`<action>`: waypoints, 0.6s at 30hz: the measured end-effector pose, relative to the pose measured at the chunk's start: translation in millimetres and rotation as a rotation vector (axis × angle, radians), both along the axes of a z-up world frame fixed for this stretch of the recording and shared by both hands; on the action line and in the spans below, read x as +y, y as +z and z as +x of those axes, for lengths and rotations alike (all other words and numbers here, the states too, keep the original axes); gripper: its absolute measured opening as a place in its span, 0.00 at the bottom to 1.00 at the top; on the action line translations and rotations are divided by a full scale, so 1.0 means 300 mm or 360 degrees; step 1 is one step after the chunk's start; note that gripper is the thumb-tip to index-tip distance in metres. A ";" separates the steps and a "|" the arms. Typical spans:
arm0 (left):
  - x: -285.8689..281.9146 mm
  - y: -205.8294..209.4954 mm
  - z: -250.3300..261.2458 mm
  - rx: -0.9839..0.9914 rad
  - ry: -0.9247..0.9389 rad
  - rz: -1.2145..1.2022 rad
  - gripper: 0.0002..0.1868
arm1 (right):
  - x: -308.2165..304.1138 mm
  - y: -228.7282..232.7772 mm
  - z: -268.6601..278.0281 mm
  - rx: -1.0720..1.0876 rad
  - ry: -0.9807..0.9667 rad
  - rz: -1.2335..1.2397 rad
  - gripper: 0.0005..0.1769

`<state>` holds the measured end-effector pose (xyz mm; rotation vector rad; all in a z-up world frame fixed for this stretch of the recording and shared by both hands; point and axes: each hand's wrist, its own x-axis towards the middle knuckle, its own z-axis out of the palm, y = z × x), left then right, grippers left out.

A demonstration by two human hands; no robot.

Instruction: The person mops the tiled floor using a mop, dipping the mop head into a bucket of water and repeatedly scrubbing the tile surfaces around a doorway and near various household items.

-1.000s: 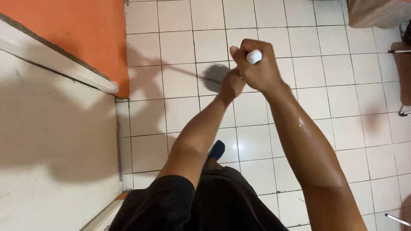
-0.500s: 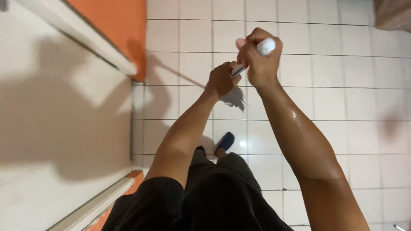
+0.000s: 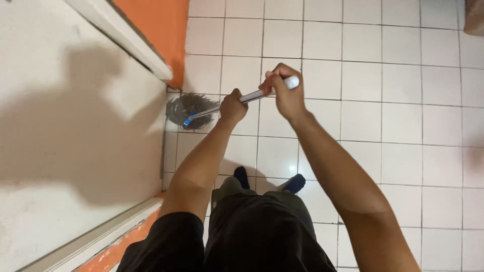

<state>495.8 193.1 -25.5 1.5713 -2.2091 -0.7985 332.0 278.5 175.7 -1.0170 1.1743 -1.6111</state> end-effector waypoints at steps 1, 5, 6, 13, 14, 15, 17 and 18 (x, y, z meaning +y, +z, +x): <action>0.047 0.017 -0.058 0.0025 -0.0028 0.0066 0.10 | 0.043 0.019 -0.049 0.0028 -0.0022 0.0033 0.15; 0.177 0.140 -0.357 0.0153 -0.0182 0.0028 0.10 | 0.167 0.151 -0.303 0.0157 -0.0048 0.0038 0.15; 0.221 0.172 -0.451 0.0143 -0.0198 0.0066 0.11 | 0.213 0.192 -0.370 0.0244 -0.0087 0.0093 0.15; 0.484 0.252 -0.991 0.0137 -0.0560 0.0432 0.19 | 0.443 0.339 -0.766 0.0640 -0.0272 0.0087 0.19; 0.536 0.239 -1.047 0.0181 -0.0593 0.0369 0.22 | 0.472 0.340 -0.798 0.0648 -0.0302 0.0112 0.19; 0.580 0.230 -1.108 0.0237 -0.0630 0.0288 0.26 | 0.493 0.346 -0.833 0.0669 -0.0336 0.0120 0.18; 0.621 0.222 -1.199 0.0266 -0.0703 0.0267 0.26 | 0.529 0.350 -0.896 0.0666 -0.0447 0.0151 0.18; 0.634 0.223 -1.239 0.0240 -0.0739 0.0326 0.23 | 0.536 0.338 -0.915 0.0642 -0.0523 0.0175 0.19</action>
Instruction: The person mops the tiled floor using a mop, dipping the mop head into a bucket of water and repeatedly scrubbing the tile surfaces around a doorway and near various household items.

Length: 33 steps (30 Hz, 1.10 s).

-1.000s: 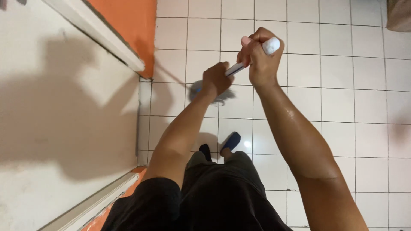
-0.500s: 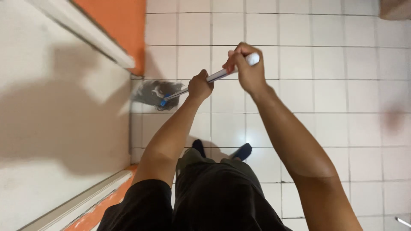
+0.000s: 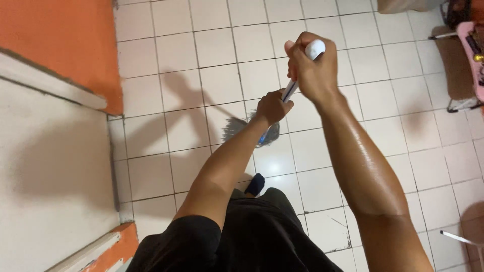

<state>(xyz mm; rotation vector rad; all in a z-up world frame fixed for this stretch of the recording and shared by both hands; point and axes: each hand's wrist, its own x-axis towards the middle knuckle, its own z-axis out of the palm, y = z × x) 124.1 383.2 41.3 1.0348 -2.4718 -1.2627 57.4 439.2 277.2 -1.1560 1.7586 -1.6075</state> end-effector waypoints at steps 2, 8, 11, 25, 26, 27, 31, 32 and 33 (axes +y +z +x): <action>0.038 0.001 -0.062 -0.0029 -0.0032 0.0066 0.19 | 0.035 -0.043 -0.039 -0.0048 -0.0123 -0.0062 0.19; -0.103 -0.007 -0.185 -0.0054 -0.0076 -0.0453 0.19 | 0.052 -0.283 -0.143 -0.0056 -0.0247 -0.0747 0.17; -0.228 -0.130 -0.215 -0.0243 -0.0187 -0.0098 0.34 | 0.068 -0.428 -0.138 0.0125 -0.0226 -0.0603 0.15; -0.402 -0.071 -0.497 -0.0055 -0.0617 -0.0344 0.29 | -0.202 -0.087 -0.402 0.0218 -0.0242 0.0204 0.20; -0.379 -0.035 -0.509 0.0070 -0.0645 -0.0339 0.33 | -0.212 -0.047 -0.425 0.0310 -0.0255 0.0272 0.20; -0.330 -0.024 -0.498 0.0036 -0.0621 -0.0213 0.30 | -0.203 -0.035 -0.421 0.0283 -0.0298 0.0356 0.21; -0.126 -0.043 -0.496 0.0066 -0.0446 -0.0025 0.26 | -0.170 -0.075 -0.412 0.0171 -0.0455 0.0474 0.24; -0.105 -0.044 -0.514 0.0112 -0.0493 -0.0037 0.27 | -0.169 -0.088 -0.420 0.0152 -0.0488 0.0435 0.25; -0.083 -0.044 -0.508 0.0144 -0.0548 -0.0049 0.27 | -0.163 -0.100 -0.427 0.0143 -0.0523 0.0377 0.24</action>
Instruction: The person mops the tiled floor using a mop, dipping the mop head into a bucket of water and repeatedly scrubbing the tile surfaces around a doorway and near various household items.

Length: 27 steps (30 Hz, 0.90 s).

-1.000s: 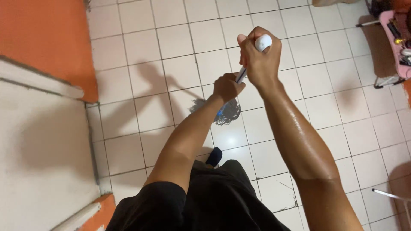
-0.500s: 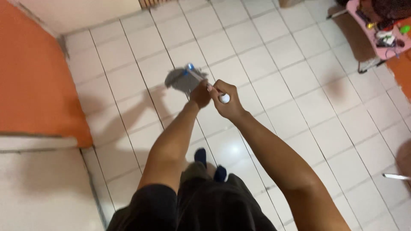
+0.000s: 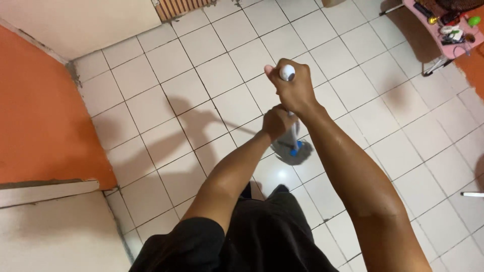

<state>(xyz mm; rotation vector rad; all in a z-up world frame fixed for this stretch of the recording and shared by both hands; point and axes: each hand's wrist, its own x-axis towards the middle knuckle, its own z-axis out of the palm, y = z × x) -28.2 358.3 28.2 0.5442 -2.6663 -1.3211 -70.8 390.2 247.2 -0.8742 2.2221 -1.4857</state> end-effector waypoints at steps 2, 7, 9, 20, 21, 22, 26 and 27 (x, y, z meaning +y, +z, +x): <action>0.031 0.010 0.005 -0.0001 -0.0089 0.0117 0.28 | 0.039 -0.023 -0.023 0.0005 -0.0079 -0.0098 0.24; 0.005 0.062 -0.165 0.0147 -0.0241 -0.0164 0.25 | 0.150 -0.044 -0.141 0.0060 -0.0171 -0.0481 0.20; 0.009 0.023 -0.248 0.0083 -0.0183 -0.0198 0.21 | 0.213 -0.100 -0.185 0.0149 -0.0162 -0.0693 0.20; 0.052 -0.342 -0.556 -0.0160 -0.0205 -0.0306 0.23 | 0.500 -0.381 -0.393 0.0118 0.0066 -0.0426 0.17; 0.085 -0.294 -0.578 -0.0106 -0.0163 -0.0321 0.22 | 0.506 -0.351 -0.441 0.0109 0.0053 -0.0390 0.18; 0.122 -0.229 -0.593 -0.0056 -0.0125 -0.0332 0.21 | 0.517 -0.309 -0.491 0.0181 0.0098 -0.0415 0.18; 0.258 0.018 -0.713 -0.0230 -0.0180 -0.0301 0.18 | 0.598 -0.117 -0.664 0.0132 0.0164 -0.0300 0.18; 0.308 0.054 -0.748 -0.0199 -0.0180 -0.0332 0.18 | 0.612 -0.075 -0.696 0.0045 0.0159 -0.0230 0.19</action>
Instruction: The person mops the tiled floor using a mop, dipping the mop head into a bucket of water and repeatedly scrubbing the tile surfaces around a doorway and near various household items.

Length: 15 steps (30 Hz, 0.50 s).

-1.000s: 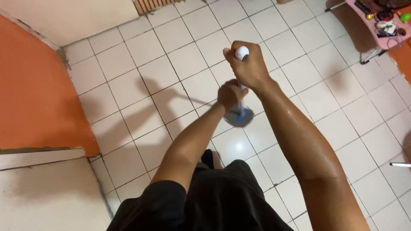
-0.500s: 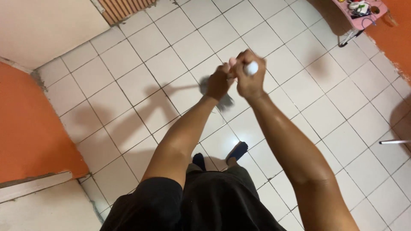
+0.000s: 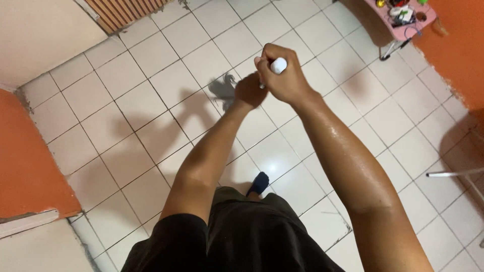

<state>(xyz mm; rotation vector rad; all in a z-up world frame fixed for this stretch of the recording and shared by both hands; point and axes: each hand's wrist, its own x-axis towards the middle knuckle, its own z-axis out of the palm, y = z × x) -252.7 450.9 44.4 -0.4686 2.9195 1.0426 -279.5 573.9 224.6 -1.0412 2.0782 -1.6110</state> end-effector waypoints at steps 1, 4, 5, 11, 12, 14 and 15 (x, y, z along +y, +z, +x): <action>0.038 0.024 -0.027 0.0030 -0.0004 -0.0034 0.18 | 0.011 0.029 -0.019 0.0030 -0.0018 0.0019 0.19; 0.168 0.032 -0.064 0.0073 -0.0128 0.0029 0.22 | 0.084 0.056 -0.062 0.0120 -0.0126 0.0106 0.21; 0.218 0.024 -0.072 0.0028 -0.0109 0.0099 0.21 | 0.107 0.050 -0.076 0.0172 -0.0196 0.0145 0.22; 0.428 0.035 -0.122 -0.0041 -0.0236 0.0078 0.18 | 0.249 -0.002 -0.132 -0.0046 -0.0399 -0.0052 0.21; 0.429 0.051 -0.151 0.0018 -0.0255 0.0055 0.17 | 0.261 -0.011 -0.158 -0.0025 -0.0441 -0.0143 0.20; 0.455 0.072 -0.210 0.0030 -0.0295 0.0026 0.16 | 0.323 -0.033 -0.207 0.0060 -0.0404 -0.0394 0.19; 0.449 0.067 -0.244 -0.0032 -0.0295 0.0020 0.16 | 0.349 -0.057 -0.217 0.0082 -0.0370 -0.0507 0.19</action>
